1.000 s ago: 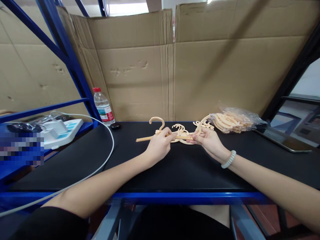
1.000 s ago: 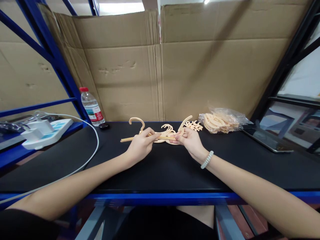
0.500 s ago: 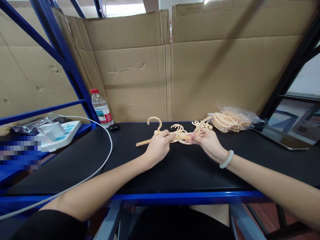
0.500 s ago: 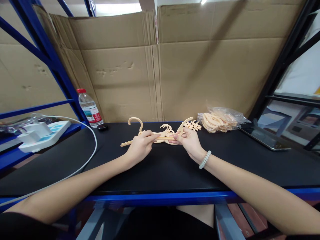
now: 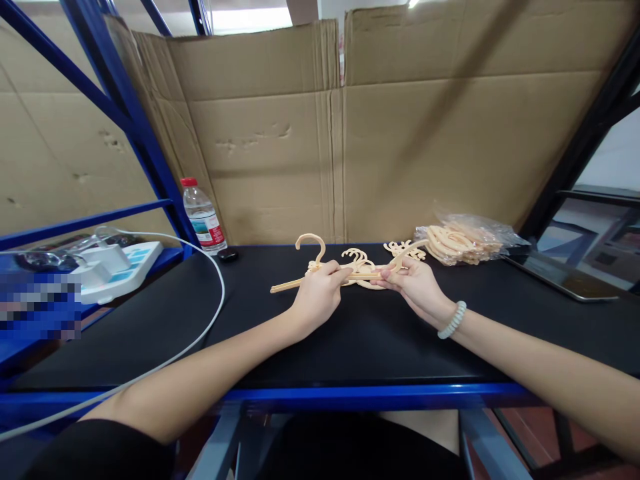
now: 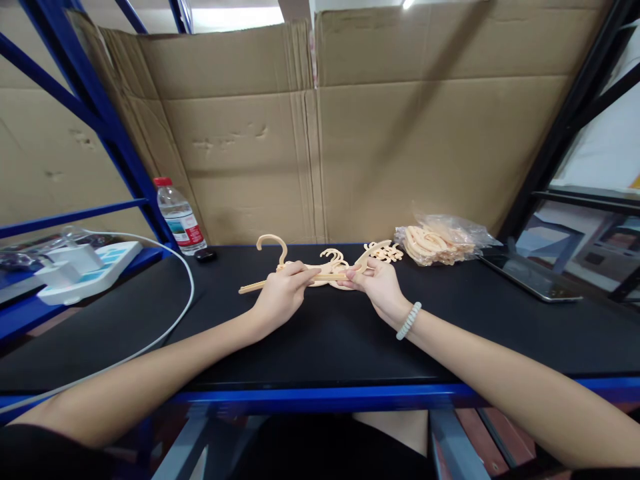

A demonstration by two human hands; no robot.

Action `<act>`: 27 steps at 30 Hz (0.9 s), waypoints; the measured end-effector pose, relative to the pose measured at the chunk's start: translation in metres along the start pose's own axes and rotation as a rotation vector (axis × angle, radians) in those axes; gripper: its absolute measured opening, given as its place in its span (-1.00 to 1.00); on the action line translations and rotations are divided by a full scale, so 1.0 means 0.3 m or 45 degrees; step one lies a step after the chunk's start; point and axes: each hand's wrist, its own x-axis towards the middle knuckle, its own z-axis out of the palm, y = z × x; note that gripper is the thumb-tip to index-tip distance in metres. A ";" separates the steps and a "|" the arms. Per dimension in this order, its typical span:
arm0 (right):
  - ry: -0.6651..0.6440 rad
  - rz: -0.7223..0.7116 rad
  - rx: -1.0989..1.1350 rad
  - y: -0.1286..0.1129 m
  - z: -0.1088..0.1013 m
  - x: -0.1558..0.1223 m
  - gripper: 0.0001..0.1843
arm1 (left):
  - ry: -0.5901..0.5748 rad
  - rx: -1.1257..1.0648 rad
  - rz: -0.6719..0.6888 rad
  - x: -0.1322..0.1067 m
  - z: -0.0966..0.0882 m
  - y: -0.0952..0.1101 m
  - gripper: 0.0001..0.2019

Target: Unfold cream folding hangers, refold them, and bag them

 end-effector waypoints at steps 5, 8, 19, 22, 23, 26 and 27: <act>0.003 0.015 0.049 -0.004 0.003 0.001 -0.58 | -0.007 -0.018 -0.034 0.004 -0.001 0.003 -0.62; -0.035 0.063 0.090 -0.015 -0.004 0.007 -0.63 | -0.033 -0.018 -0.054 0.005 -0.004 0.005 -0.67; -0.373 0.227 -0.421 -0.213 -0.216 0.097 -0.76 | -0.189 0.061 -0.132 -0.004 -0.028 0.012 -0.73; -0.495 0.247 -0.737 -0.269 -0.287 0.107 -0.69 | -0.236 0.035 -0.080 -0.006 -0.030 0.025 -0.72; -0.551 0.264 -0.820 -0.280 -0.304 0.108 -0.67 | -0.252 0.029 -0.060 -0.007 -0.029 0.031 -0.72; -0.739 0.306 -1.021 -0.294 -0.335 0.115 -0.65 | -0.312 0.006 -0.001 -0.012 -0.026 0.050 -0.71; -0.797 0.313 -1.081 -0.294 -0.342 0.120 -0.66 | -0.331 -0.005 0.015 -0.015 -0.025 0.056 -0.72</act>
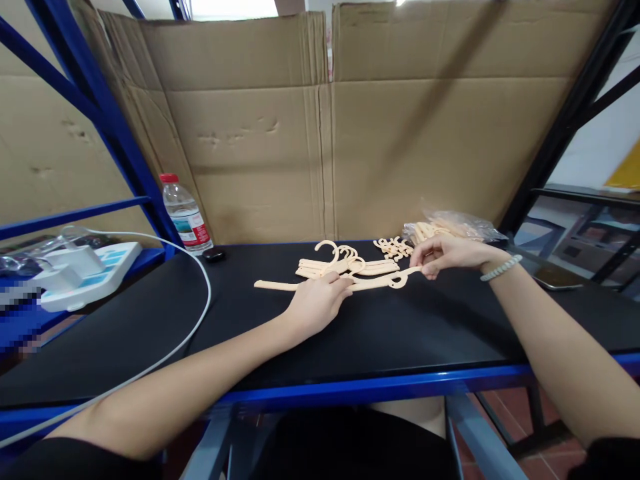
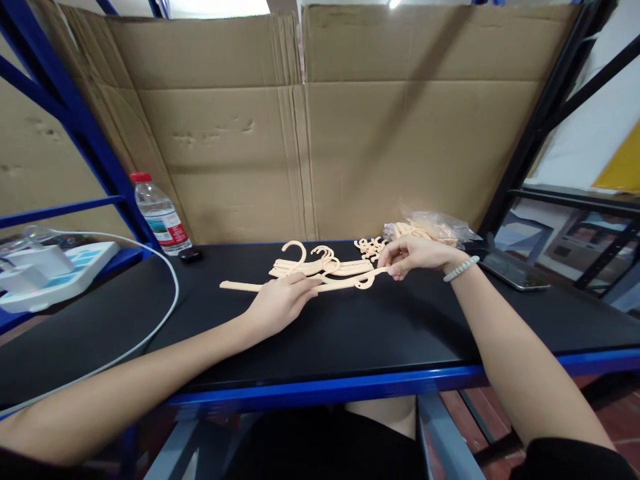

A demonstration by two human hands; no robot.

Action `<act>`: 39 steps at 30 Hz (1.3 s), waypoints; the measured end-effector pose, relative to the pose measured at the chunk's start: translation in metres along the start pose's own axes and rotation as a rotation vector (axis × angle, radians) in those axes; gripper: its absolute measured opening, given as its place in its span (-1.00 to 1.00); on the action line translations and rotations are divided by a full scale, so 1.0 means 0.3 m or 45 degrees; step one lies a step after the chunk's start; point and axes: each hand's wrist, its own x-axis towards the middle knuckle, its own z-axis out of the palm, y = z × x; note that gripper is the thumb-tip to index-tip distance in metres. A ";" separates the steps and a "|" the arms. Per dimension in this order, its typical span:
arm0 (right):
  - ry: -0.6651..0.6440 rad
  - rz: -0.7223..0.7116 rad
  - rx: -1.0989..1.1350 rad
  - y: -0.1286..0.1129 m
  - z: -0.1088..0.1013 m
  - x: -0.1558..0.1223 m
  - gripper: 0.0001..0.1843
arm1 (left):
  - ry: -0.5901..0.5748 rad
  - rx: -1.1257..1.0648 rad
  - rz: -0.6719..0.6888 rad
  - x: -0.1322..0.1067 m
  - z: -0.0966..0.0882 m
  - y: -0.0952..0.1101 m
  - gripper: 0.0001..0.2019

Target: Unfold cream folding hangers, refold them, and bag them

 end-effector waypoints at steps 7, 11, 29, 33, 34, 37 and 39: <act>-0.243 0.094 -0.295 0.038 -0.028 0.015 -0.75 | -0.080 0.002 0.094 -0.025 0.005 0.029 -0.77; -0.279 0.212 -0.278 0.057 -0.034 0.012 -0.74 | -0.087 0.054 0.278 -0.024 -0.008 0.024 -0.76; -0.029 0.585 -0.320 0.097 -0.048 -0.005 -0.74 | 0.094 -0.154 0.053 0.046 -0.097 -0.171 -0.83; 0.249 0.332 -0.560 0.058 -0.022 0.012 -0.71 | -0.074 -0.052 0.138 0.049 -0.070 -0.215 -0.75; 0.358 0.208 -0.653 0.047 -0.006 0.025 -0.71 | -0.098 -0.022 0.173 0.049 -0.058 -0.214 -0.72; 0.515 -0.139 -0.811 0.021 0.058 0.083 -0.64 | -0.124 0.036 0.235 0.051 -0.022 -0.201 -0.63; 0.457 -0.229 -0.828 0.014 0.100 0.128 -0.49 | -0.154 0.059 0.244 0.057 -0.003 -0.198 -0.60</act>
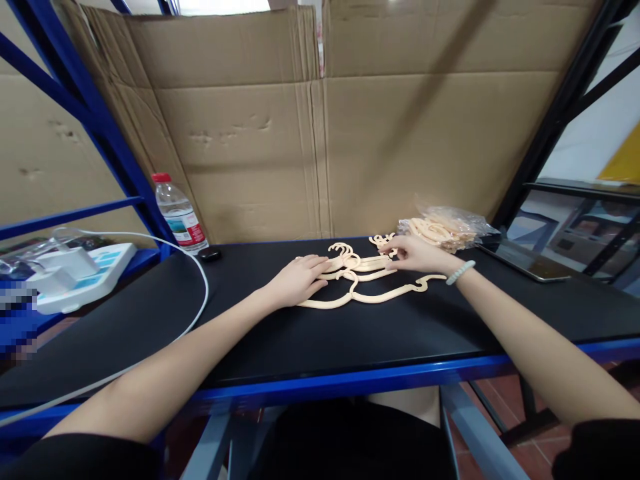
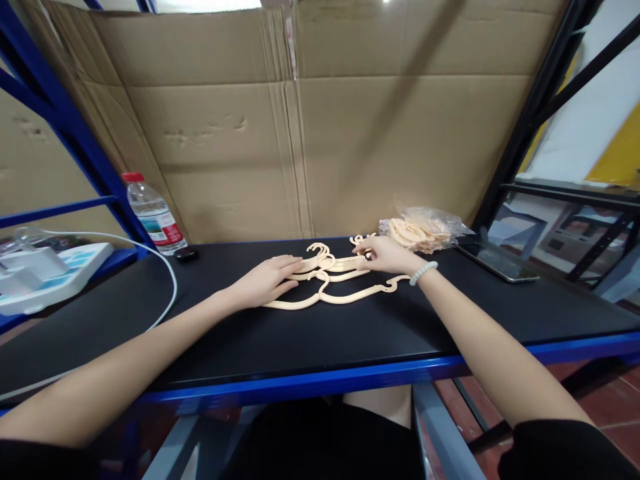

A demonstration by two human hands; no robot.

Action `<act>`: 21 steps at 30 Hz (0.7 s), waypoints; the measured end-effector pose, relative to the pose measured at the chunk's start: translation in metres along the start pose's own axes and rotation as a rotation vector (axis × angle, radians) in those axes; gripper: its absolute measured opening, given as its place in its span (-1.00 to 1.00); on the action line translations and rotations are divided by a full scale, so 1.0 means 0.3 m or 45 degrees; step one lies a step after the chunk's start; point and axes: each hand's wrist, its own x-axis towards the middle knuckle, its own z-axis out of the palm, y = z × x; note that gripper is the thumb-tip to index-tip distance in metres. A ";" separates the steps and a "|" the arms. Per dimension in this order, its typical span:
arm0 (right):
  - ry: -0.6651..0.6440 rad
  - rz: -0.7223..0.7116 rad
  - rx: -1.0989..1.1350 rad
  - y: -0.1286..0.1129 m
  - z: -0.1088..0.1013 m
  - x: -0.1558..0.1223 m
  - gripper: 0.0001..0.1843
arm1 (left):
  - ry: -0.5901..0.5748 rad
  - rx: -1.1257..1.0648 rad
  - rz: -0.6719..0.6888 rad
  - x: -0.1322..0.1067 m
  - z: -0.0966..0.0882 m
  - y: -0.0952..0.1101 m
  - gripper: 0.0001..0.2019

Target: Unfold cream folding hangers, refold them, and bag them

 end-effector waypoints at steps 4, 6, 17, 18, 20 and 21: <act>-0.131 -0.167 -0.020 -0.027 0.056 0.057 -0.38 | -0.087 -0.038 -0.050 0.018 0.022 -0.022 -0.58; -0.181 -0.203 -0.029 -0.035 0.062 0.079 -0.45 | -0.103 -0.060 -0.081 0.027 0.027 -0.041 -0.60; -0.272 -0.085 -0.209 -0.052 0.083 0.259 -0.57 | -0.096 -0.055 -0.102 0.118 0.031 -0.174 -0.72; -0.276 -0.075 -0.216 -0.048 0.086 0.280 -0.58 | -0.103 -0.044 -0.126 0.129 0.032 -0.183 -0.72; -0.270 -0.075 -0.225 -0.043 0.082 0.309 -0.57 | -0.113 -0.025 -0.160 0.144 0.033 -0.193 -0.72; -0.253 -0.081 -0.223 -0.041 0.076 0.313 -0.55 | -0.100 -0.015 -0.175 0.146 0.032 -0.192 -0.72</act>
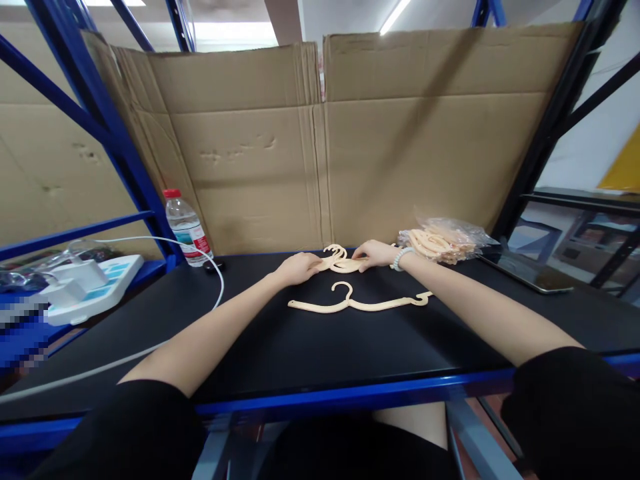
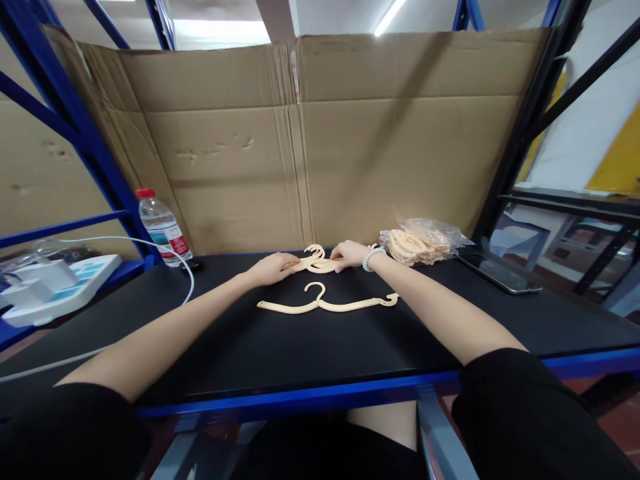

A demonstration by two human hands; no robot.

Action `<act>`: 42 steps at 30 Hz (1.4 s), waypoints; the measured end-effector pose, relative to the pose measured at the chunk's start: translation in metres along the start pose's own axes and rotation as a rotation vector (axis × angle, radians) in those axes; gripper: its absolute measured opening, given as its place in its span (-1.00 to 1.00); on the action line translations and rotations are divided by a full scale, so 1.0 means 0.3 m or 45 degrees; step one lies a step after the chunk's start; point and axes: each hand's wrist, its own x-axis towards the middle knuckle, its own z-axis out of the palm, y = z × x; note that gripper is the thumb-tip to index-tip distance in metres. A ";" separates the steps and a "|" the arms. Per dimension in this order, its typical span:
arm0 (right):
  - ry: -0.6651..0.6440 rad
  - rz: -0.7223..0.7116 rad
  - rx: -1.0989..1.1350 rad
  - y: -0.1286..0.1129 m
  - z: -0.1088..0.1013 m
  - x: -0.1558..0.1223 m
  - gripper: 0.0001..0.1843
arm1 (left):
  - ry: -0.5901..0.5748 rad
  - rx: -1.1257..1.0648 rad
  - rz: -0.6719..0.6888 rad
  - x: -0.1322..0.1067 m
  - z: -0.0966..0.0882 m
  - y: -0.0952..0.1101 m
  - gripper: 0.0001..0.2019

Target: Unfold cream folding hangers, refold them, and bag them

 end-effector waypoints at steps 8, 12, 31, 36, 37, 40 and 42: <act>0.085 -0.035 0.239 0.023 -0.044 -0.302 -0.56 | 0.095 -0.076 0.209 -0.188 -0.053 0.113 -0.73; 0.041 0.044 0.267 0.060 0.000 -0.469 -0.53 | 0.030 -0.169 0.312 -0.296 -0.063 0.123 -0.71; 0.134 -0.044 0.331 0.054 0.044 -0.326 -0.75 | -0.112 0.113 0.052 -0.325 -0.120 -0.025 -0.81; 0.103 -0.080 0.395 0.054 0.042 -0.348 -0.72 | -0.143 0.111 0.071 -0.333 -0.136 -0.022 -0.84; 0.090 -0.090 0.403 0.056 0.041 -0.354 -0.71 | -0.147 0.105 0.077 -0.336 -0.139 -0.017 -0.84; 0.063 -0.093 0.416 0.065 0.038 -0.364 -0.67 | -0.155 0.099 0.091 -0.337 -0.146 -0.001 -0.83; 0.060 -0.081 0.418 0.074 0.038 -0.364 -0.64 | -0.156 0.115 0.090 -0.334 -0.147 0.008 -0.82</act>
